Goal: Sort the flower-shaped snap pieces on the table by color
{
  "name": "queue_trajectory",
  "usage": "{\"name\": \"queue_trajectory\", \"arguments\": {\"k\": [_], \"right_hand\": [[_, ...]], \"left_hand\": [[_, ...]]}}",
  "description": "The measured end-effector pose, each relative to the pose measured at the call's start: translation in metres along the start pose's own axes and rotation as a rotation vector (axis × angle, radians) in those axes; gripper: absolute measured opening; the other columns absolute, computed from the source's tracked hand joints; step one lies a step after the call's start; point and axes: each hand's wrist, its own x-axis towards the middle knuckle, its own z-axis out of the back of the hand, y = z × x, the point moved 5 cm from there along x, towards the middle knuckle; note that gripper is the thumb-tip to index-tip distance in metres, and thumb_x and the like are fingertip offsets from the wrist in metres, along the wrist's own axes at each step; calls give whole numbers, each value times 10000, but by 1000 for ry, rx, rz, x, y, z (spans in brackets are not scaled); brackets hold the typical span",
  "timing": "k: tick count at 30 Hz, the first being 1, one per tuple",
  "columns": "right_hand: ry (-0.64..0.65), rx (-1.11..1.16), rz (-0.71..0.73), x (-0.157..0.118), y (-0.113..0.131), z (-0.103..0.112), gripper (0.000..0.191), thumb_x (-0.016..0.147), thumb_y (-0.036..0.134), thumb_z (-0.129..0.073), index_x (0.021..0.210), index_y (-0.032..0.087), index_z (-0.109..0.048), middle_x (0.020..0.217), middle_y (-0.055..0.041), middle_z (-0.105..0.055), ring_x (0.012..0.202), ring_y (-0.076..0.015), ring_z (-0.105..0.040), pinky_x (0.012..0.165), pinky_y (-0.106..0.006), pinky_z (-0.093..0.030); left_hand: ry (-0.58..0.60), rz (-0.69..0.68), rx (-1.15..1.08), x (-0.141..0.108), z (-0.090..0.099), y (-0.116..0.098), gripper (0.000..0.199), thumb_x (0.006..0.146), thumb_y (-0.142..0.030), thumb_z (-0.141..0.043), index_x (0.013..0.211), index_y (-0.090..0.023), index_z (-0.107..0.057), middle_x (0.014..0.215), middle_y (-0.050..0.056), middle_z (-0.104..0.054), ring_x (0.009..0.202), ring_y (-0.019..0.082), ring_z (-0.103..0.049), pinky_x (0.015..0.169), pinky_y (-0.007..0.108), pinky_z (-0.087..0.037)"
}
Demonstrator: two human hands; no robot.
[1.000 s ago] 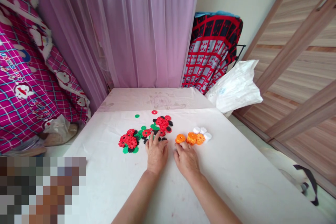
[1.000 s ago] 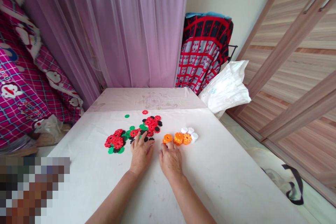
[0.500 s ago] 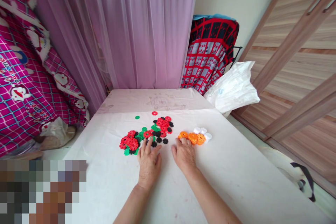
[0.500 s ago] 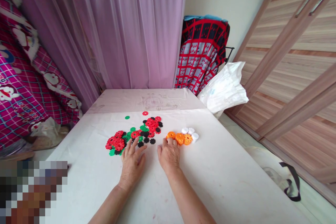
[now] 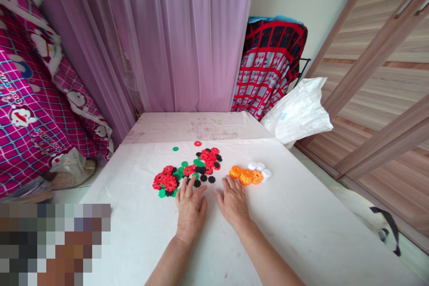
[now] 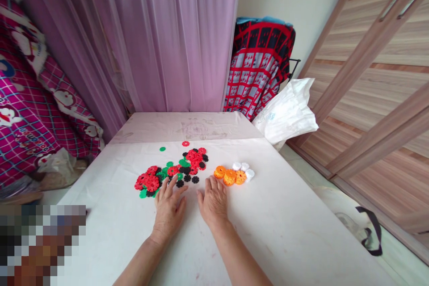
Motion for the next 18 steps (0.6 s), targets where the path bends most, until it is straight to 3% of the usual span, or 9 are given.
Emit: {"name": "queue_trajectory", "arguments": {"k": [13,18], "right_hand": [[0,-41,-69,-6,0,-2,524,941,409,-453,1356,101,-535,1438,-191,-489,1337,-345,-396,1072,-463,-300],[-81,57,42,3,-6,25,365,913,298,-486,1240,179,-596,1358,-120,-572,1282,-279,-437,1049,-404,-302]], "left_hand": [[43,55,-39,1,-1,2,330,841,-148,-532,1086,-273,-715,1440,94,-518,1404,337,-349,1072,576,-354],[49,61,-55,1,-3,4,338,833,-141,-534,1086,-275,-713,1439,85,-520,1403,330,-353,1080,571,-356]]}}
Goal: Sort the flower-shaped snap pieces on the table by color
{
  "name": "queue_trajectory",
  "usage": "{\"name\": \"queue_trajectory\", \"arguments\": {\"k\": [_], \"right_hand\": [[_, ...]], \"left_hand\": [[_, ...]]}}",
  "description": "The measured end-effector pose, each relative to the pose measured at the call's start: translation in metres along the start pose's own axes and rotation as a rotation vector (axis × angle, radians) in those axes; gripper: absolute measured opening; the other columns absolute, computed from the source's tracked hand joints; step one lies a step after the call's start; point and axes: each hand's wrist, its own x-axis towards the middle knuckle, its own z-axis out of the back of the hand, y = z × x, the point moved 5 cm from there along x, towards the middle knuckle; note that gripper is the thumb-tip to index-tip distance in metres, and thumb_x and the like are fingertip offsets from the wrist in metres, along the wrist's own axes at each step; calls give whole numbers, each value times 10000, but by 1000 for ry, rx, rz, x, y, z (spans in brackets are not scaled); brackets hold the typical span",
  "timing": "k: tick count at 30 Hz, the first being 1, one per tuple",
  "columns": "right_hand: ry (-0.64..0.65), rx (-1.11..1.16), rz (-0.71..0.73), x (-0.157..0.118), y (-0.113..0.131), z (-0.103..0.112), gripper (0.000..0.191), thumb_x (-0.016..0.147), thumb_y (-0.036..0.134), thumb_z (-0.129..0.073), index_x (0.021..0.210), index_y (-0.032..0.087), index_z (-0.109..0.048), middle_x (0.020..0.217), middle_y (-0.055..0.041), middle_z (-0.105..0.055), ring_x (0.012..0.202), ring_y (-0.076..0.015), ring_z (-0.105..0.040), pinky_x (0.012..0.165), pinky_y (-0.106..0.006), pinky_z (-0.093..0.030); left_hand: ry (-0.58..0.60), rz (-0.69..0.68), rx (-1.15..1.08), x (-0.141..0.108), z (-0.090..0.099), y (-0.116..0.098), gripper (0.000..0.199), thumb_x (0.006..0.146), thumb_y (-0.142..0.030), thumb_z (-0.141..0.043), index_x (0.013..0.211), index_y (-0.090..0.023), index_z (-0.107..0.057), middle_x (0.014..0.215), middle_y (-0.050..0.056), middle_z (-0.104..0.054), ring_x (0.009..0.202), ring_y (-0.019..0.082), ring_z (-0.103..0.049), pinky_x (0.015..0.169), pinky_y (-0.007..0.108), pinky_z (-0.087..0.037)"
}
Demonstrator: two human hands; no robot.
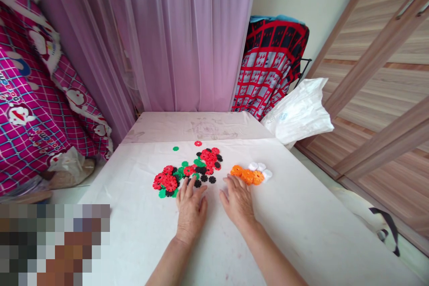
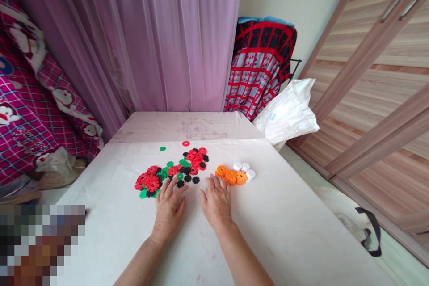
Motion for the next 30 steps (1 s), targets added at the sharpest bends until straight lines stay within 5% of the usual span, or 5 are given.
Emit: {"name": "queue_trajectory", "arguments": {"k": [4,9,18,30], "right_hand": [[24,-82,-87,47,-29,38,440,831,308,-598,1252,188,-551,1221,-127,-624,1217,-283,-456,959,-389,-315],[397,-275,2,89,-43,38,701,681,411,-719,1300,162,-505,1141,-148,-642,1171,-288,-486,905,-367,-295],[452,-341,-47,85,-39,20,485,765,298,-624,1217,143,-547,1072,-173,-673,1127,-303,-533,874,-381,-282],[498,-358,11,94,-39,9,447,734,263,-649,1165,157,-595,1066,-158,-685,1130,-303,-532,875,-386,-306]], "left_hand": [[5,2,-11,1,-2,2,342,827,-131,-529,1082,-270,-711,1433,82,-526,1393,327,-368,1074,569,-366],[-13,-5,-26,1,-3,4,337,842,-137,-513,1081,-268,-710,1420,87,-537,1382,322,-381,1070,567,-375],[-12,14,-46,1,-3,5,342,819,-123,-532,1070,-263,-718,1421,76,-538,1378,326,-384,1076,570,-375],[-12,12,-54,1,-4,6,339,833,-134,-518,1081,-265,-710,1428,78,-529,1388,322,-372,1082,572,-369]]}}
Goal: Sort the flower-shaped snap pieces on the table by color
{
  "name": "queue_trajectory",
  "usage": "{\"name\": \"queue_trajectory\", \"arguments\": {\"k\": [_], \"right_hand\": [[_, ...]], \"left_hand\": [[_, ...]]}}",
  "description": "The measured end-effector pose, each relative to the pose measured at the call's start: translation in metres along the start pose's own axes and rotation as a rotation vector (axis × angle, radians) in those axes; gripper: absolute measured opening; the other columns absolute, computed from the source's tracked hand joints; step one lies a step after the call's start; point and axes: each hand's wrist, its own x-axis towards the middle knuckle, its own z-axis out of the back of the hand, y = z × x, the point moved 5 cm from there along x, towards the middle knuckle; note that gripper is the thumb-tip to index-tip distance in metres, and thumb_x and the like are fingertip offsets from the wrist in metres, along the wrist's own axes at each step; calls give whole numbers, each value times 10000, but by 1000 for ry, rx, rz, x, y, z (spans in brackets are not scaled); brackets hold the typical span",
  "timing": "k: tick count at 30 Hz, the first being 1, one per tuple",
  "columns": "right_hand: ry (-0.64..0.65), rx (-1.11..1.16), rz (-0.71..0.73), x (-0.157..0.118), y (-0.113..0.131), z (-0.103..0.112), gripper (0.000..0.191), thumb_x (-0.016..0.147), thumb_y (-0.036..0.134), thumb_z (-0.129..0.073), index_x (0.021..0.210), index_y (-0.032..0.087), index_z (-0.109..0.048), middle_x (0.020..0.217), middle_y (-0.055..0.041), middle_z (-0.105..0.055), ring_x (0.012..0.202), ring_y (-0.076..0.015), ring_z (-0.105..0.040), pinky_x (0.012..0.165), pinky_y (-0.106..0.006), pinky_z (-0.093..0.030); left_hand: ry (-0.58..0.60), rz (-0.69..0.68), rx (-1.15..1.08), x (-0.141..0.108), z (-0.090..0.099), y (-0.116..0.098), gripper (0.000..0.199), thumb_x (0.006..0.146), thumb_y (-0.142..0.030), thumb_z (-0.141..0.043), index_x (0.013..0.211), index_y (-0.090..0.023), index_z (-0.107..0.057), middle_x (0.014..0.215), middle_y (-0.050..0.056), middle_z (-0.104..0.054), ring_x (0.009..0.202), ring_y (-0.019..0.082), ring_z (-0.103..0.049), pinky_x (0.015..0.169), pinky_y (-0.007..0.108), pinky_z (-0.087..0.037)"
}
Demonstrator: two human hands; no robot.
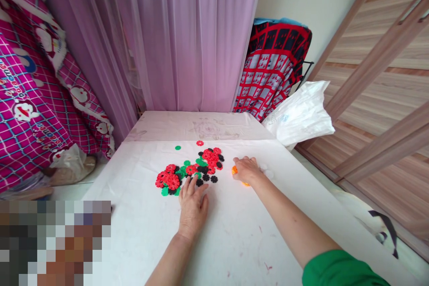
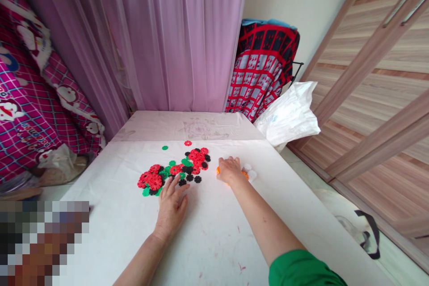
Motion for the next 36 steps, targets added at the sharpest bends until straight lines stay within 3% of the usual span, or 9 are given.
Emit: {"name": "queue_trajectory", "arguments": {"k": [6,10,14,16,19,26,36], "right_hand": [[-42,24,42,-3,3,5,473,708,258,-685,1165,153,-621,1068,-148,-693,1133,-317,-524,907,-404,-325],[-163,95,102,-4,19,14,438,866,293,-536,1291,187,-561,1287,-112,-606,1214,-239,-483,980,-341,-323],[-292,323,63,17,44,11,507,947,335,-434,1438,210,-428,1473,-99,-451,1324,-200,-408,1060,-298,-288],[-280,370,-14,33,55,2,565,962,412,-408,1479,187,-374,1514,-146,-385,1368,-246,-365,1080,-356,-279],[-229,415,-114,52,71,-13,609,976,495,-347,1498,181,-349,1537,-179,-334,1396,-294,-327,1098,-430,-251],[-303,431,47,53,107,-22,556,979,509,-348,1463,246,-423,1540,-128,-349,1401,-296,-315,1133,-449,-201],[-353,466,89,45,102,-24,518,979,465,-390,1424,217,-482,1531,-128,-370,1409,-291,-320,1163,-440,-220]], "left_hand": [[-25,-22,9,0,-2,1,341,836,-129,-511,1087,-257,-704,1418,80,-537,1379,315,-386,1077,552,-384],[-65,-34,68,11,11,13,344,849,-144,-502,1106,-263,-698,1395,75,-560,1372,310,-395,1093,541,-364],[-129,193,231,22,36,47,403,903,-322,-491,1282,-242,-602,1449,111,-508,1398,338,-348,1124,595,-270],[-108,292,295,21,42,62,538,907,-433,-474,1394,-207,-495,1491,162,-445,1413,366,-318,1110,638,-246],[-48,322,370,19,42,74,689,877,-538,-479,1440,-144,-425,1516,214,-389,1420,384,-301,1116,627,-233],[104,287,415,22,36,71,765,874,-598,-456,1493,-164,-343,1532,186,-376,1420,366,-311,1138,585,-222],[108,288,411,22,38,70,704,904,-561,-431,1496,-190,-341,1529,177,-382,1421,335,-312,1143,581,-226]]}}
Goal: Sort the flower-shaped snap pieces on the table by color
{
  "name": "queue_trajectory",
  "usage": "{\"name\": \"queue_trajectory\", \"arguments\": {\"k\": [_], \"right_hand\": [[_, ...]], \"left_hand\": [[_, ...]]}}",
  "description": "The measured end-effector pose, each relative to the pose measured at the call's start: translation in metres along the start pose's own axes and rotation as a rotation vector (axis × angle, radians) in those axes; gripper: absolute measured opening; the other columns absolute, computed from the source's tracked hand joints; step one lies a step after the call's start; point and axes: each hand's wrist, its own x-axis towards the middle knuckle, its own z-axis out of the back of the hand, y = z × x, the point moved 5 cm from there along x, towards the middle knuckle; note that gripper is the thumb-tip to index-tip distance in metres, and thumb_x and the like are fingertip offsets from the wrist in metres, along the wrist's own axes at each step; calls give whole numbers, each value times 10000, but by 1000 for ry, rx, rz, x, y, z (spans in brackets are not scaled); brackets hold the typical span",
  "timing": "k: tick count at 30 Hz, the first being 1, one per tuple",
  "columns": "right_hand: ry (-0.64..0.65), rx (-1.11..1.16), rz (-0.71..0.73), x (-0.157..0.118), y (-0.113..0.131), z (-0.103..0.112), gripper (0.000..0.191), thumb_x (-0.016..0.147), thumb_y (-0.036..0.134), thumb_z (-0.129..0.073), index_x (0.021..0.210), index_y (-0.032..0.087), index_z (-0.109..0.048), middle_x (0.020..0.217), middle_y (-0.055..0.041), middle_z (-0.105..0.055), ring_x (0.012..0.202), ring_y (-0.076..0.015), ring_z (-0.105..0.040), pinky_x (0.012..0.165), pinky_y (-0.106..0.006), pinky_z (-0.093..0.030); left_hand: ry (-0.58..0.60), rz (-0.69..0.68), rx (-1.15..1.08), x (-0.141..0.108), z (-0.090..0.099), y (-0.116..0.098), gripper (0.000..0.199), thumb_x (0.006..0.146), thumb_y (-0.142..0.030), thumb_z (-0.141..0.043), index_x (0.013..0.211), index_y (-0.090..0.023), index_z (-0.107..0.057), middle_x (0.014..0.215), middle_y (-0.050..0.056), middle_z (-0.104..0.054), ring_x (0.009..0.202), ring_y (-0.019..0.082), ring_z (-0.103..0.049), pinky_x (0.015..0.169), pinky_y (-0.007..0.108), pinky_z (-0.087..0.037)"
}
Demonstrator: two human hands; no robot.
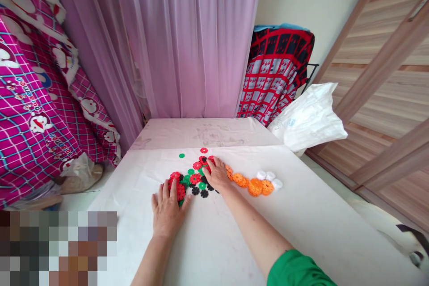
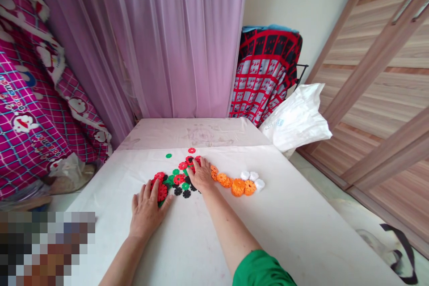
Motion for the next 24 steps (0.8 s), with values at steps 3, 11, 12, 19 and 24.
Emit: {"name": "queue_trajectory", "arguments": {"k": [3,11,12,19,24], "right_hand": [[-67,62,12,-2,-5,3,505,959,436,-447,1391,185,-519,1516,-144,-383,1406,-299,-327,1167,-422,-242],[-109,323,-187,11,-52,37,477,982,304,-306,1419,190,-458,1445,-118,-495,1319,-199,-481,1077,-366,-413],[-82,325,-186,15,-62,46,475,983,273,-271,1417,215,-458,1380,-95,-565,1230,-173,-564,1018,-345,-465],[212,174,-125,23,-113,79,313,800,200,-615,1096,235,-711,1123,-27,-723,1002,-175,-677,872,-245,-509],[357,-41,-84,18,-117,68,417,685,130,-684,1075,267,-733,1170,-44,-695,1035,-227,-659,873,-268,-484]], "left_hand": [[19,13,22,0,0,0,700,903,-549,-441,1492,-182,-351,1541,170,-365,1431,332,-295,1154,570,-212],[39,10,49,1,-2,3,695,907,-546,-426,1494,-182,-351,1555,158,-348,1442,328,-282,1164,559,-202],[35,6,50,1,-2,3,691,907,-544,-425,1492,-182,-355,1554,158,-348,1442,327,-279,1163,559,-203],[43,9,45,1,-2,2,679,910,-532,-418,1487,-179,-366,1553,164,-348,1445,327,-272,1162,560,-202],[36,19,36,1,-3,5,691,903,-551,-425,1484,-182,-374,1558,173,-335,1442,336,-282,1161,549,-215]]}}
